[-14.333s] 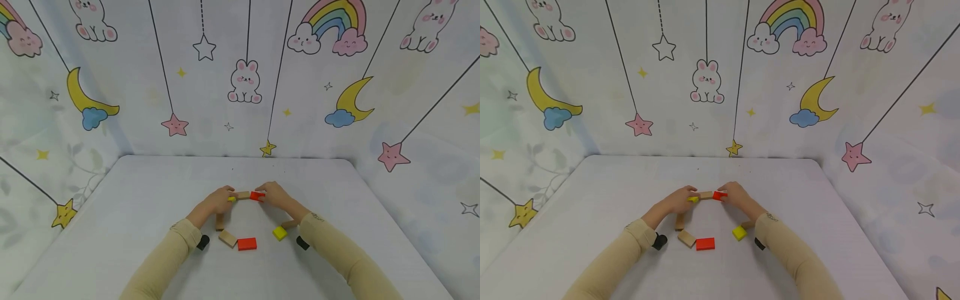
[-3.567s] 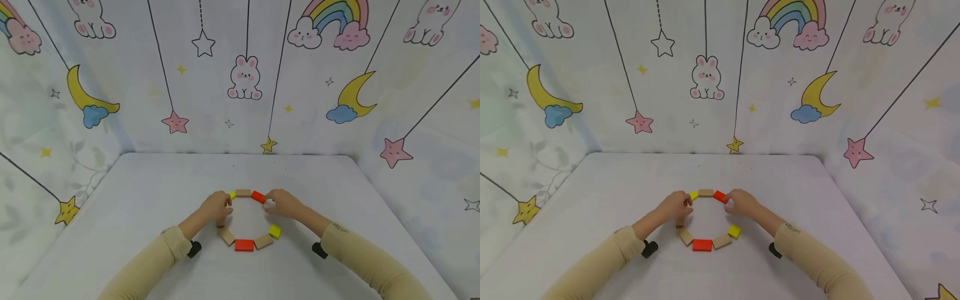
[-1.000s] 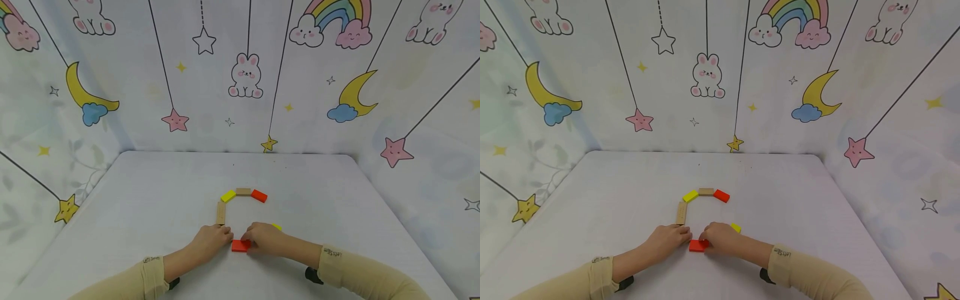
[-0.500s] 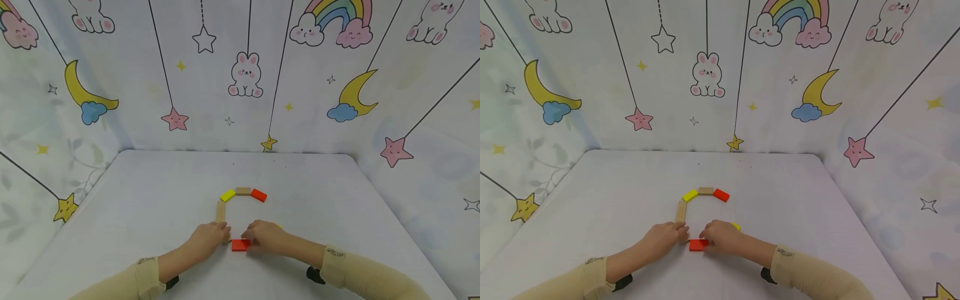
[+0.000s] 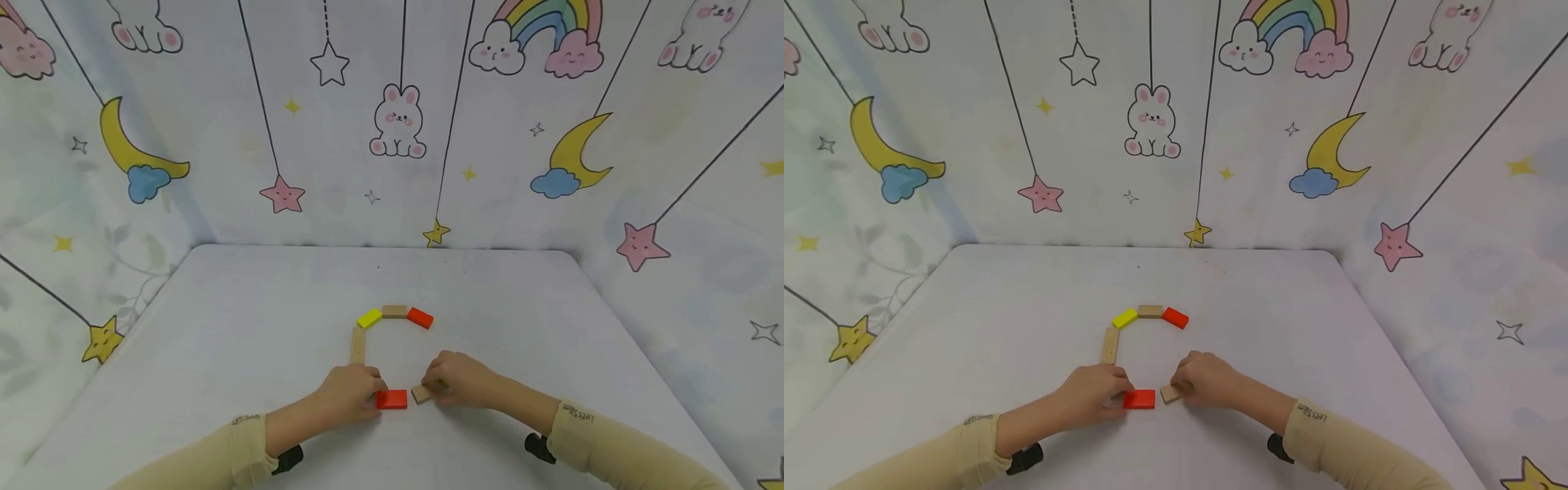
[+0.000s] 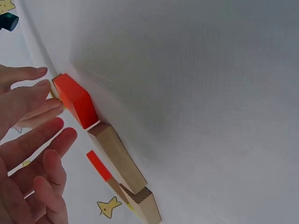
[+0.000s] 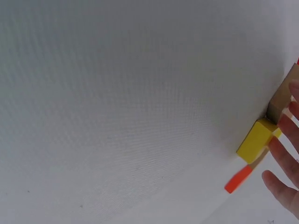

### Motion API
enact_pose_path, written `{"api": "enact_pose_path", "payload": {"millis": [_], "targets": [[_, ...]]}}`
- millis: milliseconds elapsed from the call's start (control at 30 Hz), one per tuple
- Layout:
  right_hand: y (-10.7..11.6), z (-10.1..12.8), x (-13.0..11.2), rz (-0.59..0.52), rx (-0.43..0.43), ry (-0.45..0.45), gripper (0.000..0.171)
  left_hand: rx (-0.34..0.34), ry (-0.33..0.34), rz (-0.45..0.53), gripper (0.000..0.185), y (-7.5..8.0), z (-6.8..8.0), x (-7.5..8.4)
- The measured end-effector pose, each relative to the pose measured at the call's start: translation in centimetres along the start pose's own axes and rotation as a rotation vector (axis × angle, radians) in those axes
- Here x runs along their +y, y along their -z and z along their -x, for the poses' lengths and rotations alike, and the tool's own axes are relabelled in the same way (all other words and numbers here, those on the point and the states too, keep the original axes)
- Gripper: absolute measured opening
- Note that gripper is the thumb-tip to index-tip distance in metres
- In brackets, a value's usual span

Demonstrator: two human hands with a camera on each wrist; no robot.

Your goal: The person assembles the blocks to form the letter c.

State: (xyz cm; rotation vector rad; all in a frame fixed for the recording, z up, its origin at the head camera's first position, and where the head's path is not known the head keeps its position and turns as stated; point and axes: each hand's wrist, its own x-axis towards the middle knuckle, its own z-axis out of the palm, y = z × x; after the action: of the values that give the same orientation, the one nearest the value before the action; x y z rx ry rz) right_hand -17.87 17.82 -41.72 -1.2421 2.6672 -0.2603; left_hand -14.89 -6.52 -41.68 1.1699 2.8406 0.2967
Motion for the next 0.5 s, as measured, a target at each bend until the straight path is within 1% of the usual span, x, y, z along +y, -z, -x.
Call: {"api": "enact_pose_path", "payload": {"millis": [100,200,367,500], "targets": [[-0.2,0.0,0.1,-0.001,0.021,0.027,0.02,-0.023,0.016,-0.017,0.022,-0.3,-0.5,0.3],[-0.3,-0.1,0.2,-0.011,0.039,0.039,0.016,-0.018,0.022,-0.018,0.018,-0.4,-0.8,0.5],[-0.4,-0.3,0.0,-0.04,0.04,0.032,0.016,-0.022,0.019,-0.029,0.017,-0.5,-1.3,0.7],[-0.5,-0.4,0.0,-0.04,0.041,0.021,0.017,-0.035,0.013,-0.034,0.018,-0.6,-1.6,0.6]]}}
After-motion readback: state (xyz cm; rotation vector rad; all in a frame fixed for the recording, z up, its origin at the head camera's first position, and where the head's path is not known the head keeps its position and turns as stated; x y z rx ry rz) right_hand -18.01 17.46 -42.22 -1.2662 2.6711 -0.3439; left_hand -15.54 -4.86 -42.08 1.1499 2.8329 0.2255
